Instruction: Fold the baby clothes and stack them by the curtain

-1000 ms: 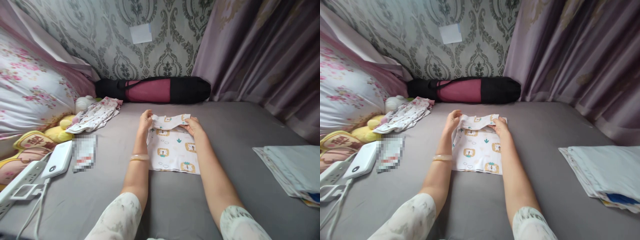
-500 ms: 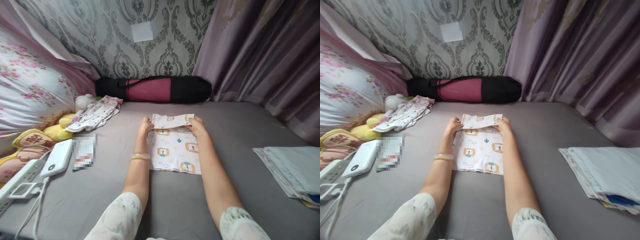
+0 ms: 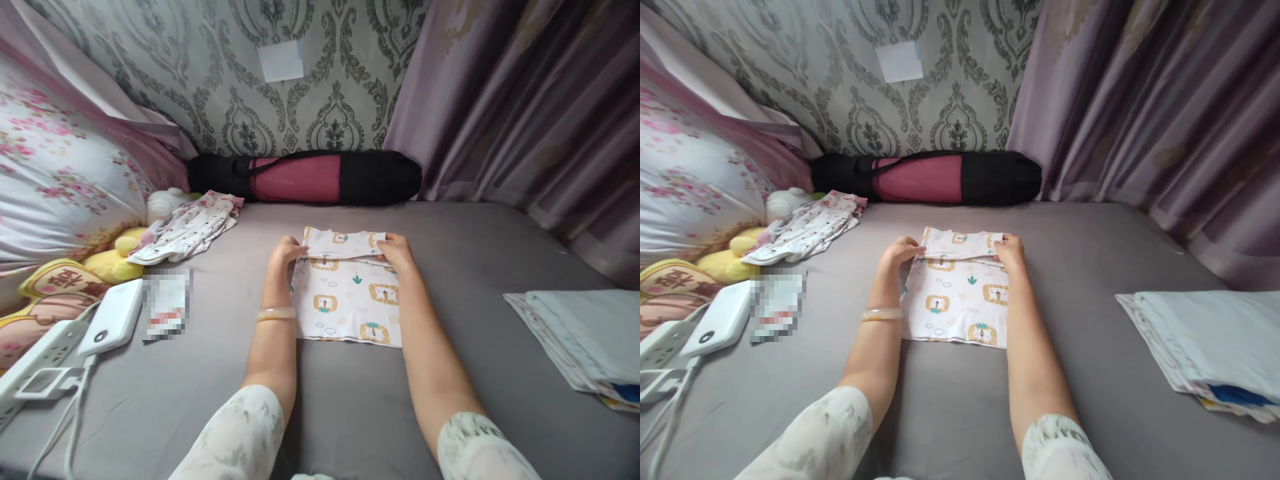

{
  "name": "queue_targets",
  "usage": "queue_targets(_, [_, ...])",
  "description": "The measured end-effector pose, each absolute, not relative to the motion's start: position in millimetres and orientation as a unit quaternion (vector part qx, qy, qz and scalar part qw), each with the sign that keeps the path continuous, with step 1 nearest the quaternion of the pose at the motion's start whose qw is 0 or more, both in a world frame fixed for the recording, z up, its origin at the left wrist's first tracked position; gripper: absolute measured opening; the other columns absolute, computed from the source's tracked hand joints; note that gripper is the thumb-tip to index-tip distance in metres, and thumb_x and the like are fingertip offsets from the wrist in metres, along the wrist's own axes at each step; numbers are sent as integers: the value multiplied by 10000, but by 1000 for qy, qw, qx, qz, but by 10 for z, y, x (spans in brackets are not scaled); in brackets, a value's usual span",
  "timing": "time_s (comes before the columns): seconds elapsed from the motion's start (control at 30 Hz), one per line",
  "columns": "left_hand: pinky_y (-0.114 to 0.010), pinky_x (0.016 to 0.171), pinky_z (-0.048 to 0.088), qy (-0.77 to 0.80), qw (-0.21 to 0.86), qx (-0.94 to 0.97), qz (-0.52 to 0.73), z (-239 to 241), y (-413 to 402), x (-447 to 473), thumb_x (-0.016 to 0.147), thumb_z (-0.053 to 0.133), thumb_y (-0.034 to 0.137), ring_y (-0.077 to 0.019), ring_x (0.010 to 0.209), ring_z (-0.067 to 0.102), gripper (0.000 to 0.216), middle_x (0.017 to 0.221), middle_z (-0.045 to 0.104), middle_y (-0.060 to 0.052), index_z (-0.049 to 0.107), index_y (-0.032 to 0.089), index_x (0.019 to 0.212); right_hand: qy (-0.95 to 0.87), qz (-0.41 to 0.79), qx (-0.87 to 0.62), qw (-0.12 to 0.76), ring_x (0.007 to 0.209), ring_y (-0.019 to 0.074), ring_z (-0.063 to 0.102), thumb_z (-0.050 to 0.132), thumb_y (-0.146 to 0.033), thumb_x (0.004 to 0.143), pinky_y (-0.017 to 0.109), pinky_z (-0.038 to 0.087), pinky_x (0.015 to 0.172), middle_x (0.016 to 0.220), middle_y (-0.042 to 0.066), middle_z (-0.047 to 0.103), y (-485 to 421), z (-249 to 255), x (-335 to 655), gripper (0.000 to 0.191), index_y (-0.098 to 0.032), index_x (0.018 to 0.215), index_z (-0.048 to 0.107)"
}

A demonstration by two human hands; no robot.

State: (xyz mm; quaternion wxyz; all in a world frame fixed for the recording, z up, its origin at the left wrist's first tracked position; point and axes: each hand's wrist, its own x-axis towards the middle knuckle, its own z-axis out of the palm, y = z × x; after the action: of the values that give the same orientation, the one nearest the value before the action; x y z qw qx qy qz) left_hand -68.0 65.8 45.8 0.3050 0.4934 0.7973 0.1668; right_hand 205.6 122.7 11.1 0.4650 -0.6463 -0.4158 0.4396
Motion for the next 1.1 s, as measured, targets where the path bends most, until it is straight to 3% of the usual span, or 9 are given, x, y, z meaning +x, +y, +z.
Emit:
queue_targets(0.2, [-230,588,468,798,316,489,157,482,634,-703,651,761,217,-160,672,620,244,656,626,3,657,190,869,-481,367,-671,429,554,143,645,655,-92,684,227,505,491,761,45,722,1319,-28,2108,200,-155,863,718])
queue_targets(0.4, [-209,632,490,791,340,483,159,471,655,-724,683,718,171,-162,752,658,208,716,665,-19,663,180,884,-484,329,-682,439,758,202,696,689,-101,632,289,544,656,776,59,723,1365,-80,2154,189,-161,810,707])
queue_targets(0.7, [-229,566,459,796,329,486,149,483,634,-700,659,741,186,-165,634,614,164,572,586,4,648,168,794,-525,271,-717,369,912,231,684,665,-137,726,360,507,879,925,110,738,1244,96,2133,297,-138,1022,700])
queue_targets(1.0, [-258,607,446,803,325,488,108,506,613,-736,744,712,349,-193,662,628,204,594,610,-32,619,174,695,-558,231,-709,363,988,253,649,643,-130,751,383,470,938,903,88,715,1162,124,2125,251,-181,993,684])
queue_targets(1.1, [-261,662,455,821,257,487,155,523,629,-724,813,640,431,-209,757,647,261,695,659,-68,638,178,747,-573,221,-699,367,1032,290,628,624,-123,774,432,447,960,953,125,695,1114,133,2118,264,-180,1028,668])
